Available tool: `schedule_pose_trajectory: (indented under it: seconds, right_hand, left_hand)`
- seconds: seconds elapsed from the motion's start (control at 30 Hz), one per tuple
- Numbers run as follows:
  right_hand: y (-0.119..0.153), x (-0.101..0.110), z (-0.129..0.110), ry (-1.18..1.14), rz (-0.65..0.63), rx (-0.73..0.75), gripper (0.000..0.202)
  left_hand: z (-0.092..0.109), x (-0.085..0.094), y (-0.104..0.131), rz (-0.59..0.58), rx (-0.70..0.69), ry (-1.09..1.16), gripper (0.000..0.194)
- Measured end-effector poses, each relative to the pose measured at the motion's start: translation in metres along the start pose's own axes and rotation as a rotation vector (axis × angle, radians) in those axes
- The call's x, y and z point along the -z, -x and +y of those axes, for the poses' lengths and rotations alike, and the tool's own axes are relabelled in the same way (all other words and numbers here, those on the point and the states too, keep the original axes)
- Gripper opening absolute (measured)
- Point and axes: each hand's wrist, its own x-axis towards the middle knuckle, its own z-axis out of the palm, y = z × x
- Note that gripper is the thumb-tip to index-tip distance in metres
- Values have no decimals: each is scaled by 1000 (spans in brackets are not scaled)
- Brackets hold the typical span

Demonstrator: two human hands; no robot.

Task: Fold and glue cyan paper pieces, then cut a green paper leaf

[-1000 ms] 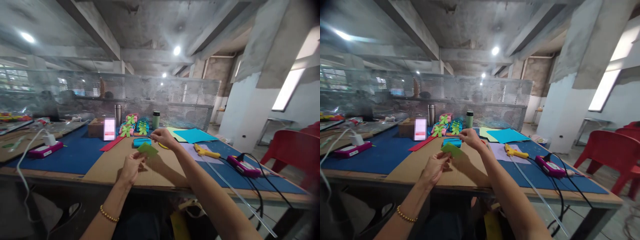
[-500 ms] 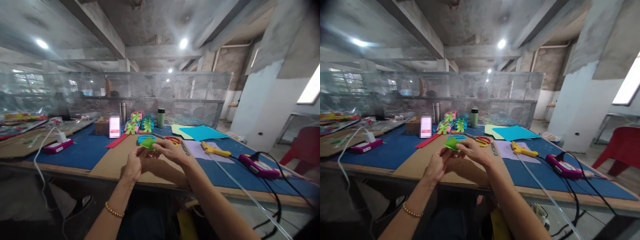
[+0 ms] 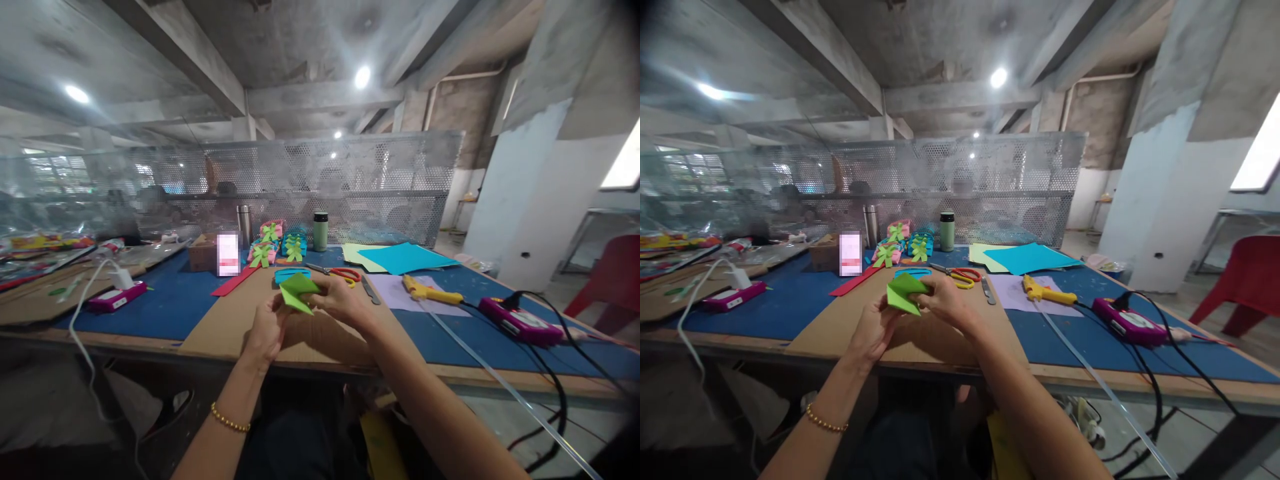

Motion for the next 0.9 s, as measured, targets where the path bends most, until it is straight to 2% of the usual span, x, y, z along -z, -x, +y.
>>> schedule_pose_trajectory:
  seconds: [0.1, 0.23, 0.33, 0.5, 0.7, 0.9]
  right_hand:
    - [1, 0, 1, 136, 98, 84, 12]
    - [3, -1, 4, 389, 190, 293, 16]
    - [5, -4, 7, 511, 179, 389, 17]
    - [4, -5, 7, 508, 178, 483, 20]
    - [1, -6, 1, 644, 206, 535, 21]
    - [2, -11, -2, 645, 148, 584, 29]
  left_hand:
    - [0, 3, -2, 20, -31, 2, 39]
    - [1, 8, -4, 85, -12, 41, 39]
    - [1, 10, -4, 78, -20, -19, 31]
    - [-3, 9, -6, 144, 1, -103, 25]
    - [-2, 6, -6, 81, 68, -63, 30]
    - [2, 5, -3, 30, 72, -10, 28]
